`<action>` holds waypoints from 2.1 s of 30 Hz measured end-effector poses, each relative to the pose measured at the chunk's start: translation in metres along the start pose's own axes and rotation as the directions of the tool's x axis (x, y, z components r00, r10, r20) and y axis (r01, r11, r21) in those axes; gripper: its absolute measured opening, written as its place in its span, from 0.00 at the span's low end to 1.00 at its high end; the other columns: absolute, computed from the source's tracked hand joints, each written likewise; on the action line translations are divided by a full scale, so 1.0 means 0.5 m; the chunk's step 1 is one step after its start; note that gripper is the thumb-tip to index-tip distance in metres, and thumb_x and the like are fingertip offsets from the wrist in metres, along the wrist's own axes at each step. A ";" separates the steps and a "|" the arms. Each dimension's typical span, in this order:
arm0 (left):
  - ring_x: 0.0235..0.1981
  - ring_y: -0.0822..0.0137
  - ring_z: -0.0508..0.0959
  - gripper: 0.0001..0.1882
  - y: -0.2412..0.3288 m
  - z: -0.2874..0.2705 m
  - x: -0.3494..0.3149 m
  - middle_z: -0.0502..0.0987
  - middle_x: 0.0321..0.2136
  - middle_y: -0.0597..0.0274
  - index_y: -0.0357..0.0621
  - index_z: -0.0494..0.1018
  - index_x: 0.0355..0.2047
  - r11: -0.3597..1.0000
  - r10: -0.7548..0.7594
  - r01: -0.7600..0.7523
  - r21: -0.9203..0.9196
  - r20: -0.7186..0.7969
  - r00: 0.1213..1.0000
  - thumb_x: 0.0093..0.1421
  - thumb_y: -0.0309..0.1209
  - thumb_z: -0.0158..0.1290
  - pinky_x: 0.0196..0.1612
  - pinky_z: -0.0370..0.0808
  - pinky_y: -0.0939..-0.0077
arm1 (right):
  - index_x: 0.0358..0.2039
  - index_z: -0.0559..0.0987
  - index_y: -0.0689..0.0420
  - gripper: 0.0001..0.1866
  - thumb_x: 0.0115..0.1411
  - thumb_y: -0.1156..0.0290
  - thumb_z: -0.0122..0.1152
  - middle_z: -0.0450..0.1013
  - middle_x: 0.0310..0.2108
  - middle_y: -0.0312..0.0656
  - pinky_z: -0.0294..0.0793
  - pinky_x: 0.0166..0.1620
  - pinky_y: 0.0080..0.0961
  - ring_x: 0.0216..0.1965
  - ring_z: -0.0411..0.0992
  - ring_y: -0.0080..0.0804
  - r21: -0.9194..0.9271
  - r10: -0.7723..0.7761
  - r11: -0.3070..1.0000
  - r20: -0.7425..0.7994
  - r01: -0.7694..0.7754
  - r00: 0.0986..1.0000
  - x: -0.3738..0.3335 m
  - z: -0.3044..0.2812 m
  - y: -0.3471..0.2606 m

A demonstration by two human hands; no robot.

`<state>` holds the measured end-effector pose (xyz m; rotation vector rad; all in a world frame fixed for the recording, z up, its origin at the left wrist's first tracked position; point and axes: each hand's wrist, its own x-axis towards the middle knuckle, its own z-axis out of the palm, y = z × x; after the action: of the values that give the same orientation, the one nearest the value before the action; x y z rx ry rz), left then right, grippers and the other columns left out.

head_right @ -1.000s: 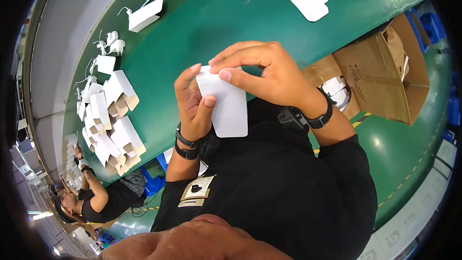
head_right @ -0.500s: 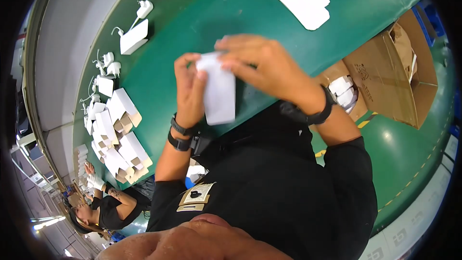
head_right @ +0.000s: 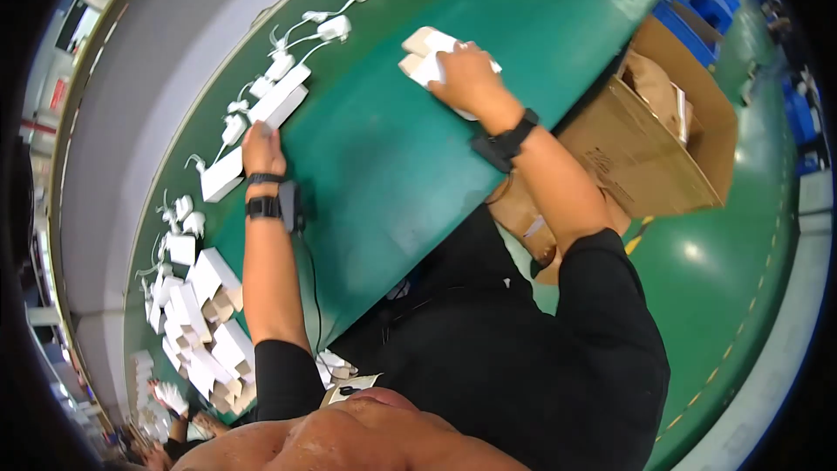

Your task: Folding and assembling small white cardboard packaging boxes.

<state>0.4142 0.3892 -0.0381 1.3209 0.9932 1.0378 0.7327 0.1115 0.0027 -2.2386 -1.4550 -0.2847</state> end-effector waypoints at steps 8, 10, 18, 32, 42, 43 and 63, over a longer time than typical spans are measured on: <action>0.57 0.62 0.67 0.27 0.186 0.190 -0.357 0.65 0.56 0.50 0.39 0.57 0.60 0.922 -0.030 0.137 -0.363 0.285 0.958 0.67 0.36 0.51 0.59 0.65 0.66 | 0.27 0.78 0.60 0.10 0.61 0.69 0.55 0.76 0.25 0.50 0.75 0.29 0.40 0.25 0.75 0.51 -0.098 -0.118 0.990 -0.224 0.098 0.967 -0.026 -0.133 -0.020; 0.61 0.58 0.64 0.34 0.198 0.201 -0.428 0.60 0.61 0.45 0.43 0.52 0.65 0.934 0.114 0.034 -0.355 0.385 0.916 0.65 0.40 0.54 0.62 0.63 0.63 | 0.32 0.80 0.61 0.08 0.62 0.71 0.55 0.78 0.30 0.52 0.77 0.32 0.37 0.29 0.77 0.49 0.150 -0.127 0.969 -0.385 0.198 0.914 -0.070 -0.196 -0.150; 0.61 0.52 0.65 0.49 0.200 0.134 -0.549 0.58 0.63 0.43 0.47 0.43 0.68 0.838 0.157 0.134 -0.528 0.470 0.869 0.57 0.48 0.61 0.62 0.64 0.59 | 0.43 0.79 0.64 0.12 0.61 0.73 0.57 0.79 0.35 0.51 0.78 0.40 0.30 0.35 0.79 0.45 0.683 -0.397 0.580 -0.240 0.444 0.886 -0.231 -0.216 -0.352; 0.52 0.59 0.73 0.52 0.221 0.025 -0.596 0.66 0.55 0.49 0.49 0.43 0.67 0.898 0.039 0.227 -0.378 0.580 0.814 0.52 0.42 0.66 0.55 0.69 0.63 | 0.42 0.73 0.59 0.18 0.52 0.71 0.69 0.69 0.20 0.32 0.59 0.24 0.16 0.21 0.65 0.14 0.786 -0.677 0.615 0.566 -0.061 0.471 -0.125 -0.231 -0.305; 0.47 0.70 0.71 0.23 0.188 -0.002 -0.577 0.70 0.49 0.58 0.48 0.59 0.55 0.963 0.174 -0.076 -0.259 0.379 0.909 0.64 0.34 0.54 0.50 0.69 0.76 | 0.48 0.74 0.65 0.16 0.60 0.73 0.61 0.69 0.50 0.43 0.71 0.52 0.24 0.53 0.70 0.30 0.965 -0.359 0.031 0.255 -0.262 0.898 -0.183 -0.160 -0.371; 0.47 0.70 0.71 0.23 0.174 -0.002 -0.583 0.70 0.49 0.56 0.48 0.58 0.56 0.966 0.116 -0.017 -0.258 0.374 0.920 0.65 0.33 0.53 0.49 0.69 0.76 | 0.46 0.74 0.66 0.15 0.60 0.73 0.61 0.69 0.50 0.44 0.71 0.52 0.26 0.53 0.70 0.30 0.955 -0.404 0.042 0.286 -0.294 0.869 -0.187 -0.143 -0.364; 0.46 0.59 0.77 0.49 0.187 0.024 -0.596 0.72 0.48 0.41 0.48 0.37 0.66 0.951 0.274 -0.191 -0.243 0.378 0.884 0.57 0.25 0.62 0.48 0.75 0.66 | 0.33 0.81 0.64 0.05 0.58 0.76 0.63 0.78 0.39 0.48 0.76 0.48 0.29 0.45 0.77 0.36 0.969 -0.306 0.172 0.224 -0.177 0.925 -0.194 -0.154 -0.366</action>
<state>0.3471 0.0968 0.0492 1.4366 0.4090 0.9569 0.5320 0.0584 0.0778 -1.0585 -1.2494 0.9451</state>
